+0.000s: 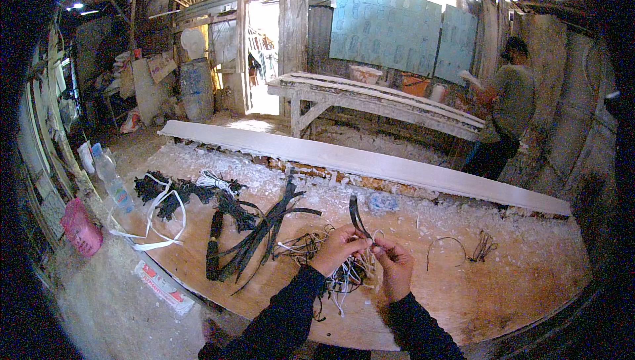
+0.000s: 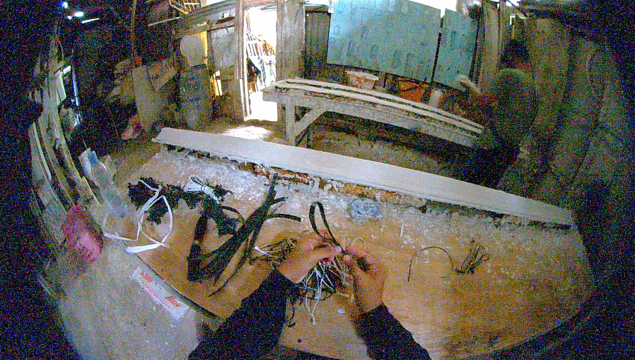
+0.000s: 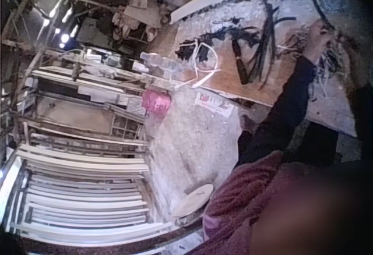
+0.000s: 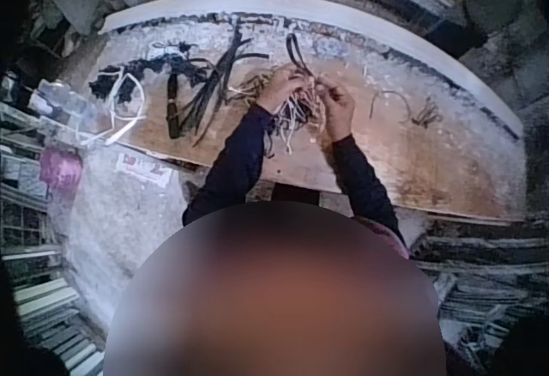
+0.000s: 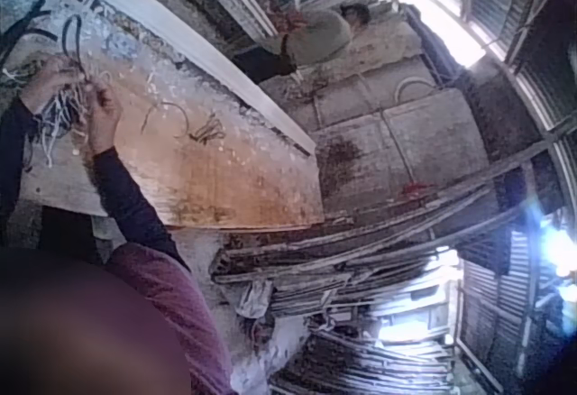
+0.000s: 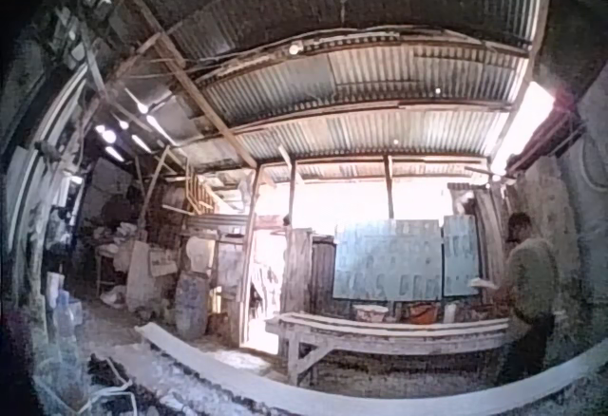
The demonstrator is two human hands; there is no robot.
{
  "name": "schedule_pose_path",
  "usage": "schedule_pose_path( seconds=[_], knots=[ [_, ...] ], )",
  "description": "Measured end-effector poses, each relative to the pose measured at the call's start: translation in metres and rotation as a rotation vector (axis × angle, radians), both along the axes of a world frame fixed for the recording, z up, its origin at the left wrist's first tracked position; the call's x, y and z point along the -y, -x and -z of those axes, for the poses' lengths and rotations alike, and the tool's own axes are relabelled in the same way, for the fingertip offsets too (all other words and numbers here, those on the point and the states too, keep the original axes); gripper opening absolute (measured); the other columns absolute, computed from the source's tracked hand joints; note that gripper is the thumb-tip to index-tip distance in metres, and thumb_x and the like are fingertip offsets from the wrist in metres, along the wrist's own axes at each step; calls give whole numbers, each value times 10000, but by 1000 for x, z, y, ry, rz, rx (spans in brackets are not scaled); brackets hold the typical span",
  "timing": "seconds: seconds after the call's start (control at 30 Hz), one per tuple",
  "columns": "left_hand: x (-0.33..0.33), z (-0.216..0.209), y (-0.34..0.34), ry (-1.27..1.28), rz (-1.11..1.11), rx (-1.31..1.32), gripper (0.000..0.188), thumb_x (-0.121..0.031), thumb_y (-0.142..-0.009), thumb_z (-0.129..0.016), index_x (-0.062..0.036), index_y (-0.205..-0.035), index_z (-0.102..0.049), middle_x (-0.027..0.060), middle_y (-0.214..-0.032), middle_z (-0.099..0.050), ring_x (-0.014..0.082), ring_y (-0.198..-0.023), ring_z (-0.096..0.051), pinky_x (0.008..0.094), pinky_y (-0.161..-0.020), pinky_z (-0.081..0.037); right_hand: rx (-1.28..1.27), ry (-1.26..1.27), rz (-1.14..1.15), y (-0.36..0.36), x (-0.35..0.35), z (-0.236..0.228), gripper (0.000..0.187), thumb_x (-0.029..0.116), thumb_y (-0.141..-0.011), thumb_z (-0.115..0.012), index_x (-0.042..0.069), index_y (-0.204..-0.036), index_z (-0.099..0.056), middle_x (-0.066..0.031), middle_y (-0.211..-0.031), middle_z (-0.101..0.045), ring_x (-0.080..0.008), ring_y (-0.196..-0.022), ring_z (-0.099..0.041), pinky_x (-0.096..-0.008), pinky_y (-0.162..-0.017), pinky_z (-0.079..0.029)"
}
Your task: The person ties black and white cable ties together by hand at a workbench. They repeatedly pick up ties, loop them, and pull them tight, placing the finished bundles on the table.
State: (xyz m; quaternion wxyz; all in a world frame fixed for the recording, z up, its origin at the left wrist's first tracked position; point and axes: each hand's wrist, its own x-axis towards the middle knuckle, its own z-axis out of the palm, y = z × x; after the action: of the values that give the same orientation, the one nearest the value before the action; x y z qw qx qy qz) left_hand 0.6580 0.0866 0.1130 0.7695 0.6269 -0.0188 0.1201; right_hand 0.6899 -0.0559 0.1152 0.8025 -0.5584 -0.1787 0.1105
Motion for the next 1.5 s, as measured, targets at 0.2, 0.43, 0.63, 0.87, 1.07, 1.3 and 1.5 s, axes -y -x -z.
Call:
schedule_pose_path(
  seconds=[0.2,0.43,0.63,0.87,1.07,1.3,1.5],
  knots=[
    [-2,0,0,-134,-43,16,105,-119,-765,-602,-40,-831,-579,6,-709,-577,72,-600,-520,203,-533,-420,130,146,22,-6,-1,8,103,55,-771,-609,-1,-857,-608,-46,-817,-613,-107,-726,-555,-228,-683,-447],
    [1,-2,3,-67,-58,10,102,-99,-757,-613,-51,-764,-524,30,-704,-583,89,-534,-521,213,-474,-433,101,116,-46,-4,-4,7,95,117,-800,-587,28,-818,-561,-10,-743,-572,-89,-691,-517,-219,-660,-416],
    [1,-9,5,-83,2,29,116,-110,-770,-614,-52,-779,-515,45,-708,-584,108,-569,-556,209,-471,-439,-244,-42,-163,7,-3,-9,43,96,-783,-528,65,-755,-519,-10,-707,-539,-106,-683,-500,-229,-661,-389],
    [7,-3,1,-30,43,46,93,-88,-791,-589,-26,-838,-537,34,-718,-583,89,-604,-567,188,-466,-440,-388,-116,-241,11,0,-25,70,125,-787,-499,65,-750,-503,-17,-665,-507,-128,-652,-496,-260,-680,-412],
    [5,-5,3,-47,40,-4,114,-130,-795,-593,-54,-843,-523,43,-760,-610,120,-642,-602,211,-524,-462,-455,-115,-272,5,4,-19,114,153,-812,-491,59,-747,-502,-23,-673,-509,-133,-677,-510,-289,-704,-431],
    [6,-4,1,-3,45,43,79,-108,-797,-584,-52,-827,-538,46,-752,-614,114,-653,-599,207,-515,-461,-475,-159,-298,0,8,-17,111,151,-819,-521,54,-767,-533,-31,-715,-552,-131,-680,-531,-265,-678,-444],
    [8,-2,-1,-76,0,-13,101,-100,-790,-590,-57,-863,-533,51,-776,-617,101,-642,-579,207,-516,-463,-446,-180,-123,5,7,-19,35,75,-788,-571,45,-780,-555,-35,-720,-567,-126,-668,-537,-242,-653,-437]
  ],
)
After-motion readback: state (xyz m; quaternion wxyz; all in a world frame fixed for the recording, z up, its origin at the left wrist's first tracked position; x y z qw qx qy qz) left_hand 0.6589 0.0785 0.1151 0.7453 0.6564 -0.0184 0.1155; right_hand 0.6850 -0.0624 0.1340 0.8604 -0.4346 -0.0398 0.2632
